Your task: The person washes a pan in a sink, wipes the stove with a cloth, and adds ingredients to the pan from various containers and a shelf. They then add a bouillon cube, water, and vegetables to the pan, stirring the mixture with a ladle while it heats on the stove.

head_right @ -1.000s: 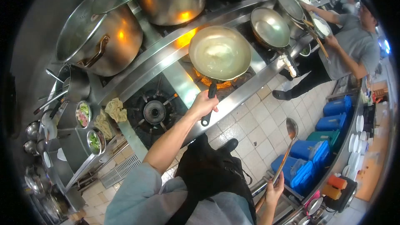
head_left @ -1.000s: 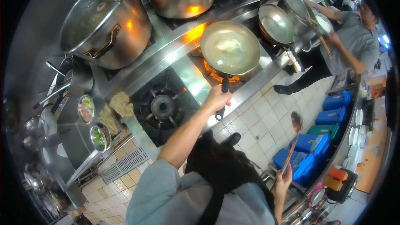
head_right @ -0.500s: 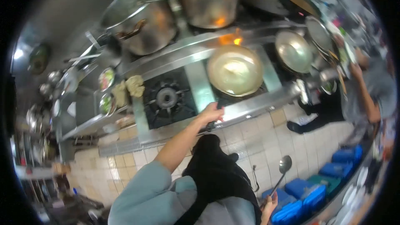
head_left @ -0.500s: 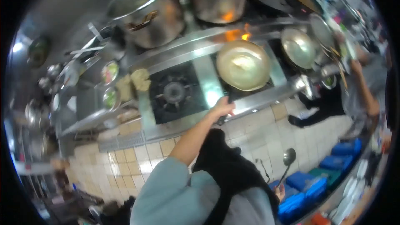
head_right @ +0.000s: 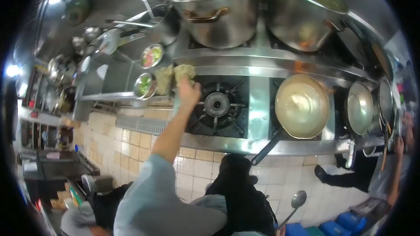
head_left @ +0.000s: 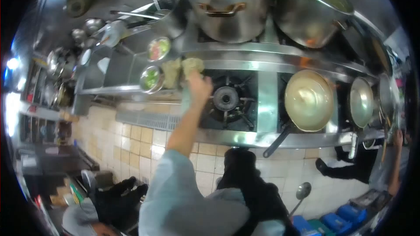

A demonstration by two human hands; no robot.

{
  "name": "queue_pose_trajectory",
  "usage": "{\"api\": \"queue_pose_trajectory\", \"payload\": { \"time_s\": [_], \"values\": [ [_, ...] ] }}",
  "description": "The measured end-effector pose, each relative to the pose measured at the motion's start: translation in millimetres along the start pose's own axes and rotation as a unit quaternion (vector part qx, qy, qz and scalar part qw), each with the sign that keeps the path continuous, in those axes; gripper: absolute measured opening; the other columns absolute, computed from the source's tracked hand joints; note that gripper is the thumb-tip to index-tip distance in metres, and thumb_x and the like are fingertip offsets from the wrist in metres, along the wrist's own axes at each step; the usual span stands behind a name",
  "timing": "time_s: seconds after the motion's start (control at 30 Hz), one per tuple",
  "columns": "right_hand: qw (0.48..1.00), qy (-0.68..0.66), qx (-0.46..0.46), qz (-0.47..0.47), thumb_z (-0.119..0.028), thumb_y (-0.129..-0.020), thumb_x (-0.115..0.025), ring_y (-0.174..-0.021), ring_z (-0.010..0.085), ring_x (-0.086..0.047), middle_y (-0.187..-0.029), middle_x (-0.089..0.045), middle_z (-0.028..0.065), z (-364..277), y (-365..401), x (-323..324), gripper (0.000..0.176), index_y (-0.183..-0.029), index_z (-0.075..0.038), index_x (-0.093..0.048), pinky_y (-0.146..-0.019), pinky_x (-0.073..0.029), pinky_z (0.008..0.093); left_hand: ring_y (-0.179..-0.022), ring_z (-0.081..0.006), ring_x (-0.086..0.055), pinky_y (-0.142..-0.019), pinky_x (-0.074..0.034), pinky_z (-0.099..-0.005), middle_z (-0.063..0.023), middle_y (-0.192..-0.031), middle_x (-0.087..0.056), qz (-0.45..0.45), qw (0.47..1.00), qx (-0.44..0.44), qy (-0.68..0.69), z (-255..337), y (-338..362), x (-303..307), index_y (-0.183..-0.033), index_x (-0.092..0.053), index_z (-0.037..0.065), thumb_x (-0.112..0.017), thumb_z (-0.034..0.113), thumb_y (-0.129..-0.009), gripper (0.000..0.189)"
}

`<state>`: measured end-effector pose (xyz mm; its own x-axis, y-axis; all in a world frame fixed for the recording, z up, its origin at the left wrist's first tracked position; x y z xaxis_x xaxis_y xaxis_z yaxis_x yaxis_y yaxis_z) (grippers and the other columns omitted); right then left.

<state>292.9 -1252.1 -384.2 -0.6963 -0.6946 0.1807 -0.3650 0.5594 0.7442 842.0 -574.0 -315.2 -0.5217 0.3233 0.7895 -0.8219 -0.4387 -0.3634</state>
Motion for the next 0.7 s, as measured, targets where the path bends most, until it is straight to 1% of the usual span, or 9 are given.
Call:
{"api": "queue_pose_trajectory", "payload": {
  "time_s": [0.07, 0.13, 0.27, 0.33, 0.37, 0.47, 0.57, 0.63, 0.7],
  "values": [
    [1.000, 0.009, -0.003, -0.001, -0.010, -0.096, -0.055, -0.100, 0.0155, -0.042, -0.114, -0.047, 0.0080, -8.0, 10.9, -16.7, 0.056, -0.149, -0.004, -0.036, -0.084, -0.033, 0.0341, -0.126, -0.0423, -0.051, -0.103, -0.044, -0.0507, -0.0260, -0.138, -0.051, -0.046, 0.993, 0.092, -0.059, -36.6, -39.1, -10.7, -0.143, -0.040, -0.002, -0.068, 0.038, -0.087, 0.074],
    [1.000, 0.018, -0.008, -0.004, -0.011, -0.098, -0.054, -0.107, 0.0168, -0.042, -0.121, -0.046, 0.0095, -14.9, 17.8, -32.9, 0.055, -0.150, -0.004, -0.035, -0.090, -0.033, 0.0358, -0.125, -0.0420, -0.050, -0.099, -0.046, -0.0513, -0.0272, -0.136, -0.051, -0.046, 0.990, 0.105, -0.084, -61.3, -63.5, -34.6, -0.141, -0.042, -0.001, -0.065, 0.041, -0.088, 0.072],
    [0.999, 0.033, -0.024, -0.009, -0.013, -0.101, -0.051, -0.123, 0.0194, -0.041, -0.135, -0.044, 0.0126, -27.4, 31.1, -58.6, 0.054, -0.152, -0.005, -0.034, -0.103, -0.033, 0.0393, -0.104, -0.0440, -0.063, -0.090, -0.050, -0.0515, -0.0253, -0.116, -0.065, -0.070, 0.985, 0.132, -0.080, -43.8, -70.6, -59.8, -0.126, -0.058, 0.001, -0.061, 0.025, -0.088, 0.045],
    [0.999, 0.035, -0.034, -0.011, -0.014, -0.103, -0.049, -0.130, 0.0207, -0.040, -0.142, -0.044, 0.0141, -31.5, 37.2, -69.9, 0.053, -0.153, -0.005, -0.033, -0.109, -0.033, 0.0410, -0.103, -0.0455, -0.063, -0.090, -0.050, -0.0525, -0.0257, -0.113, -0.065, -0.077, 0.995, 0.019, -0.063, -24.3, -67.2, -81.3, -0.124, -0.063, 0.005, -0.059, 0.016, -0.090, 0.036],
    [0.999, 0.035, -0.040, -0.008, -0.014, -0.104, -0.048, -0.134, 0.0214, -0.040, -0.146, -0.043, 0.0149, -32.5, 40.6, -75.0, 0.052, -0.153, -0.005, -0.032, -0.112, -0.033, 0.0418, -0.103, -0.0455, -0.063, -0.090, -0.050, -0.0525, -0.0257, -0.113, -0.065, -0.084, 0.995, 0.016, -0.060, -12.3, -67.8, -88.4, -0.124, -0.063, 0.005, -0.059, 0.016, -0.090, 0.036],
    [0.998, 0.033, -0.050, -0.006, -0.015, -0.106, -0.047, -0.142, 0.0227, -0.040, -0.153, -0.042, 0.0164, -31.9, 49.4, -88.3, 0.052, -0.154, -0.006, -0.031, -0.118, -0.033, 0.0435, -0.096, -0.0444, -0.066, -0.086, -0.051, -0.0535, -0.0248, -0.107, -0.068, -0.199, 0.976, -0.088, -0.023, 56.1, -55.9, -120.6, -0.124, -0.064, 0.010, -0.056, 0.016, -0.091, 0.035],
    [0.997, 0.050, 0.036, -0.055, -0.003, -0.092, -0.067, -0.090, 0.0145, -0.063, -0.105, -0.064, 0.0127, -32.2, 49.0, -97.0, 0.052, -0.141, -0.004, -0.049, -0.076, -0.054, 0.0287, -0.097, -0.0440, -0.065, -0.087, -0.051, -0.0530, -0.0226, -0.111, -0.068, -0.283, 0.957, -0.066, 0.016, 131.5, -49.1, -137.5, -0.124, -0.065, 0.014, -0.052, 0.017, -0.092, 0.035],
    [0.996, 0.076, 0.022, -0.047, -0.007, -0.092, -0.068, -0.088, 0.0143, -0.063, -0.106, -0.064, 0.0123, -39.4, 55.3, -112.0, 0.053, -0.141, -0.003, -0.049, -0.074, -0.054, 0.0287, -0.109, -0.0411, -0.062, -0.096, -0.048, -0.0507, -0.0176, -0.112, -0.069, -0.335, 0.935, -0.098, 0.061, 170.9, -41.4, -150.6, -0.126, -0.065, 0.017, -0.051, 0.016, -0.092, 0.037],
    [0.994, 0.045, 0.095, -0.020, -0.001, -0.083, -0.069, -0.048, 0.0083, -0.048, -0.077, -0.061, 0.0029, -52.5, 64.2, -123.1, 0.062, -0.141, -0.001, -0.047, -0.044, -0.037, 0.0231, -0.117, -0.0402, -0.058, -0.101, -0.045, -0.0497, -0.0160, -0.121, -0.066, -0.348, 0.923, -0.152, 0.057, 199.2, -33.6, -170.2, -0.130, -0.062, 0.018, -0.054, 0.010, -0.089, 0.043]
  ]
}}
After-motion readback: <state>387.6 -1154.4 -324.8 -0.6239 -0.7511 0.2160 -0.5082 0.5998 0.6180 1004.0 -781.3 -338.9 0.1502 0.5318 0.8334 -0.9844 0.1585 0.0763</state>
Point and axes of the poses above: each hand's wrist, its own y-axis away from the middle knuckle, its own x-axis out of the back of the hand, z = x × y, the point moved 6 cm from there along -y, towards the middle knuckle
